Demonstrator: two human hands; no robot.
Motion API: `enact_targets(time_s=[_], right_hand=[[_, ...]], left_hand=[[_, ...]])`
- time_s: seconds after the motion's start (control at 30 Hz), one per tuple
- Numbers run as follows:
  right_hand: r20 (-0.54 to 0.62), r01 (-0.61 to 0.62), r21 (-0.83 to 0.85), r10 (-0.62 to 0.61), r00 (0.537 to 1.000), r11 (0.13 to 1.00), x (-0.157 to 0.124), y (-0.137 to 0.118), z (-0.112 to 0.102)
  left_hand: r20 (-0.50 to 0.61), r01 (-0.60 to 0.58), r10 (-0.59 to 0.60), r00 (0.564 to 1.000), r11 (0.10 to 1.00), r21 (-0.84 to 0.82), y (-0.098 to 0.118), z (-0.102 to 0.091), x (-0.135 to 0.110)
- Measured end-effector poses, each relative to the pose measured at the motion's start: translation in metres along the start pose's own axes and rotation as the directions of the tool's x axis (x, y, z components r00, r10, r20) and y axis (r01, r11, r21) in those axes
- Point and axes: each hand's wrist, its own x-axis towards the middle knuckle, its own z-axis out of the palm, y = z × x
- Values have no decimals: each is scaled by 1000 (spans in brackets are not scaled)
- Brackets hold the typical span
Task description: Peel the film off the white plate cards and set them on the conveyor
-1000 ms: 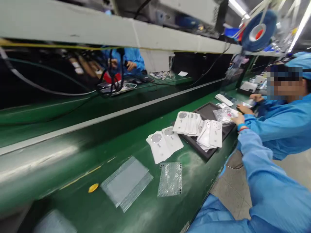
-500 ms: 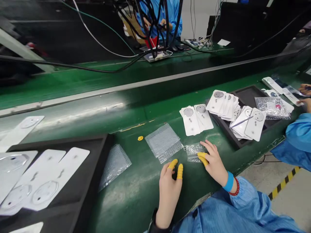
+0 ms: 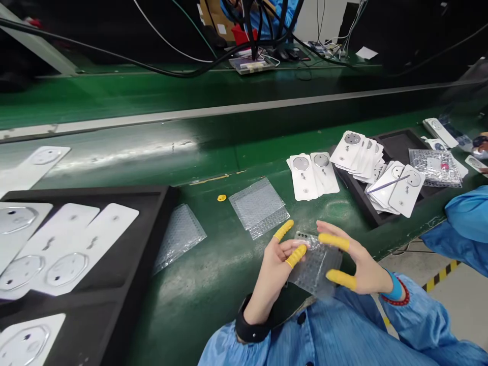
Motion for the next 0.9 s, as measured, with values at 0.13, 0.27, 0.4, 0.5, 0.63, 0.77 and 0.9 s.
enact_targets(time_s=[0.13, 0.27, 0.4, 0.5, 0.63, 0.77, 0.9], right_hand=[[17, -222, 390, 235, 972, 894, 12, -1, 4], [-147, -356, 327, 419, 896, 876, 22, 3, 14], [-285, -238, 20, 234, 929, 971, 26, -7, 13], [-373, -17, -266, -87, 924, 964, 28, -20, 14], [-251, 124, -281, -197, 948, 952, 29, -24, 21], [-121, 141, -367, -197, 973, 919, 28, -19, 23], [-12, 186, -363, -204, 979, 913, 27, -14, 16]], left_hand=[[-109, -87, 87, 990, 996, 11, 4, 1, -12], [-100, -17, 18, 995, 1000, 6, 9, 1, -22], [-99, 71, -70, 993, 998, -2, 13, 4, -27], [-134, 44, -44, 990, 999, -8, 13, 9, -29], [-96, -50, 51, 994, 999, 19, 12, 15, -31], [-84, -124, 141, 986, 976, 180, 8, 15, -34], [41, -252, 263, 964, 850, 462, 8, 8, -39]])
